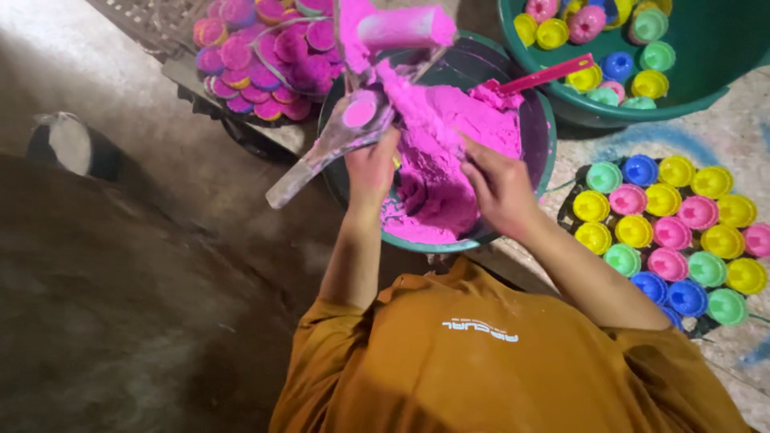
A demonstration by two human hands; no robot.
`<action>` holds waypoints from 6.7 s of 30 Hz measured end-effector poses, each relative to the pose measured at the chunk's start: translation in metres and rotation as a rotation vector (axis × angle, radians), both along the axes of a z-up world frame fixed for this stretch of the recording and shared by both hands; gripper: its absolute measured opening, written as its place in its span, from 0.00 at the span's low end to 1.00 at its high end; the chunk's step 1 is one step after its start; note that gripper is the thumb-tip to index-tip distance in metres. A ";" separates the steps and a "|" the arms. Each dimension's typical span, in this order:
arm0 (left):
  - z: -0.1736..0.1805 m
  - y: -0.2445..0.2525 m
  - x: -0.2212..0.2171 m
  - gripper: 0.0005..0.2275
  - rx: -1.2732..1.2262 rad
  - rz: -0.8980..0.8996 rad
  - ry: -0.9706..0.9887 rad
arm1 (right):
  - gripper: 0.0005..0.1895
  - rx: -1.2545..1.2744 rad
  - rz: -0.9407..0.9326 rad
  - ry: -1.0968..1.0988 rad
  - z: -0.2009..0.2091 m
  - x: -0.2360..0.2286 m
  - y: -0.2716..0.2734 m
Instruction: The person arranges colorful plastic molds in a basket and uses a wooden press to scoop pink paste from a green basin, filling each mold cavity. The person repeatedly scoops paste and presses it into the molds, then scrapes excess paste from the tool back into the basin.
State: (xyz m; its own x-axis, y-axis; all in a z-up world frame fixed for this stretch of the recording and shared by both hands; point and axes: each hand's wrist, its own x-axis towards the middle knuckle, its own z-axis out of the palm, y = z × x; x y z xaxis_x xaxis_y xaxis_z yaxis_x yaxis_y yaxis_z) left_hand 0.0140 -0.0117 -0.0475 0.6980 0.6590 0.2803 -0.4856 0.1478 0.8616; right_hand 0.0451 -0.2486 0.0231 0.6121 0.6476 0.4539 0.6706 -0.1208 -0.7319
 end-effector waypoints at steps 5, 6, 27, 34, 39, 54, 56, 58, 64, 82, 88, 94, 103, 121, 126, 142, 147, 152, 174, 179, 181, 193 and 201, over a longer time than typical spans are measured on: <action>-0.002 0.031 -0.004 0.13 -0.252 0.040 0.046 | 0.19 -0.175 0.029 0.108 0.017 0.008 -0.024; 0.002 0.038 -0.011 0.11 -0.142 0.122 0.164 | 0.18 -0.193 -0.017 0.124 0.019 0.009 -0.029; 0.111 -0.232 -0.025 0.23 0.960 -1.004 0.364 | 0.29 0.476 0.215 0.028 0.114 -0.003 -0.237; 0.110 -0.322 -0.019 0.27 1.338 -1.001 0.430 | 0.13 0.076 0.110 -0.589 0.102 -0.026 -0.329; 0.079 -0.392 0.009 0.22 -0.170 -1.455 0.561 | 0.25 0.003 -0.049 -0.359 0.075 -0.021 -0.381; 0.040 -0.388 0.042 0.35 -0.758 -1.341 -0.420 | 0.45 -0.310 0.170 1.598 -0.045 -0.002 -0.517; 0.014 -0.399 0.034 0.30 -0.832 -1.311 -0.441 | 0.45 -0.436 0.162 1.568 -0.048 -0.006 -0.513; -0.004 -0.400 0.037 0.25 -0.873 -1.260 -0.457 | 0.45 -0.536 0.207 1.400 -0.046 0.006 -0.509; -0.023 -0.387 0.044 0.16 -0.803 -1.148 -0.498 | 0.46 -0.799 0.048 1.370 -0.031 0.025 -0.490; -0.106 -0.394 0.070 0.11 -1.090 -1.107 -0.615 | 0.46 -1.029 -0.226 0.970 -0.030 -0.002 -0.420; -0.100 -0.374 0.078 0.11 -1.017 -1.146 -0.601 | 0.44 -0.699 -0.120 0.784 -0.038 -0.008 -0.407; -0.100 -0.378 0.064 0.11 -1.029 -1.069 -0.532 | 0.45 -0.730 -0.161 1.086 -0.041 -0.012 -0.411; -0.101 -0.389 0.087 0.15 -0.981 -1.022 -0.581 | 0.44 -0.922 -0.261 0.786 -0.042 -0.003 -0.415; -0.086 -0.389 0.087 0.16 -1.000 -1.000 -0.451 | 0.46 -0.823 -0.275 1.008 -0.043 0.006 -0.424; -0.078 -0.397 0.090 0.18 -0.931 -0.978 -0.403 | 0.44 -0.806 -0.277 0.821 -0.048 0.007 -0.435; -0.095 -0.375 -0.057 0.34 0.859 -0.739 0.437 | 0.54 -0.398 -0.216 0.872 -0.088 0.001 -0.479; -0.038 -0.353 -0.038 0.29 0.909 -0.521 0.328 | 0.52 -0.371 -0.137 0.913 -0.084 0.011 -0.482; -0.030 -0.353 0.053 0.30 -0.284 -0.877 -0.040 | 0.46 -0.484 0.061 1.119 -0.069 0.035 -0.458; -0.102 -0.369 0.130 0.16 -1.039 -0.859 -0.383 | 0.37 -0.962 -0.310 0.523 -0.035 0.064 -0.376; -0.102 -0.349 0.134 0.17 -0.971 -0.872 -0.364 | 0.32 -0.826 -0.307 0.486 -0.044 0.057 -0.368; -0.103 -0.347 0.131 0.17 -0.959 -0.857 -0.349 | 0.32 -0.783 -0.275 0.508 -0.047 0.055 -0.369; -0.097 -0.361 0.147 0.15 -1.023 -0.747 -0.303 | 0.28 -0.840 -0.376 0.298 -0.043 0.063 -0.375; -0.092 -0.366 0.143 0.14 -1.085 -0.718 -0.222 | 0.30 -0.907 -0.356 0.423 -0.046 0.062 -0.372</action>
